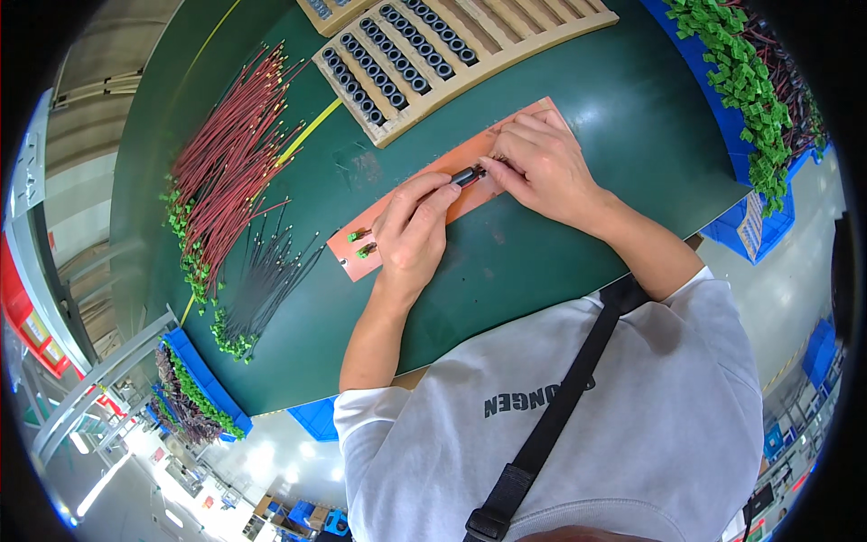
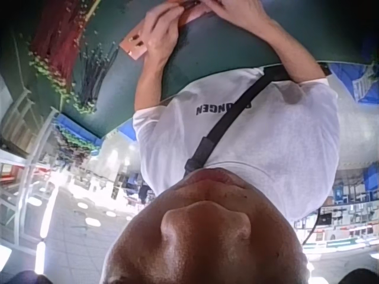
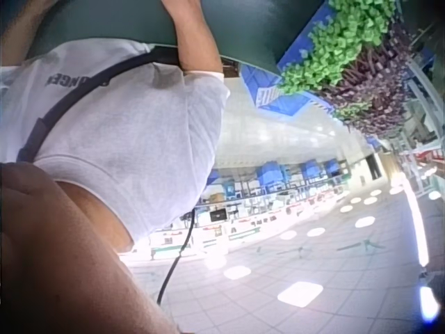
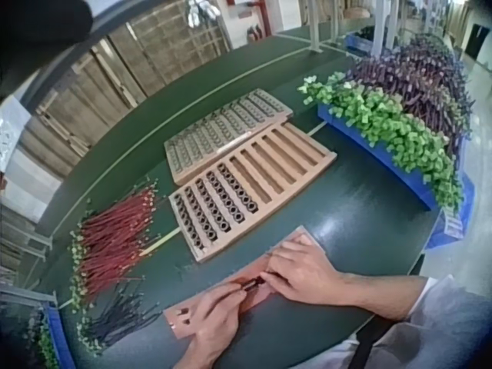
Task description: The person assembles wire harnesses by inserting a green connector into a black cylindrical component and securing it with a crimping tool. They repeat this process for multiple wires, placing the finished units into a blue bin.
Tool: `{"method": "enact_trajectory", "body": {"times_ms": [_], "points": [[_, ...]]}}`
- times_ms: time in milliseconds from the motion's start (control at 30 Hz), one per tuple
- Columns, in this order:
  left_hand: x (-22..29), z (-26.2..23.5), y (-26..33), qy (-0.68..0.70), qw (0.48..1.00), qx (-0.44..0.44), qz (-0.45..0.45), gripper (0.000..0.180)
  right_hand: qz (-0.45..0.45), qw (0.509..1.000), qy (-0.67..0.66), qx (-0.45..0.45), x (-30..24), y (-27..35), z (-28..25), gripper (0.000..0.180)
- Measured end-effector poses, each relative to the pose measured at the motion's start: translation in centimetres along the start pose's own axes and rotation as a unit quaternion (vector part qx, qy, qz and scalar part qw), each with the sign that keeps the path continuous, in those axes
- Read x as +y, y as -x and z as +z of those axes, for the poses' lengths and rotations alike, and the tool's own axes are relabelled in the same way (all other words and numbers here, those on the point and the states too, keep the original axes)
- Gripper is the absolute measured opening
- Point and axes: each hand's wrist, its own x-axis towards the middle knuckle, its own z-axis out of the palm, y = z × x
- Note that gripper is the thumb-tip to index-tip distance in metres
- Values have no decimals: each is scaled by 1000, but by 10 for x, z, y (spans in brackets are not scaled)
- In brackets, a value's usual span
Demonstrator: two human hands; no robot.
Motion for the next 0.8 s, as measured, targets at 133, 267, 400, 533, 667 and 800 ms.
{"method": "enact_trajectory", "body": {"times_ms": [133,267,400,533,667,800], "points": [[-1,-2,0,-2,1000,-9,15,22,4,1000,-5,0,1,2,3,20],[2,-2,-2,-8,1000,-22,-7,21,-1,1000,-5,-1,1,1,1,19],[8,-1,-13,4,999,-31,-31,23,-1,1000,0,2,1,1,1,20],[5,7,-9,15,998,-25,-48,25,10,1000,-1,-16,0,0,-1,22],[8,10,-11,33,997,-22,-59,27,-2,1000,-1,-14,2,0,0,22],[7,13,-7,47,995,-22,-86,27,-29,999,17,9,6,0,-1,22]]}}
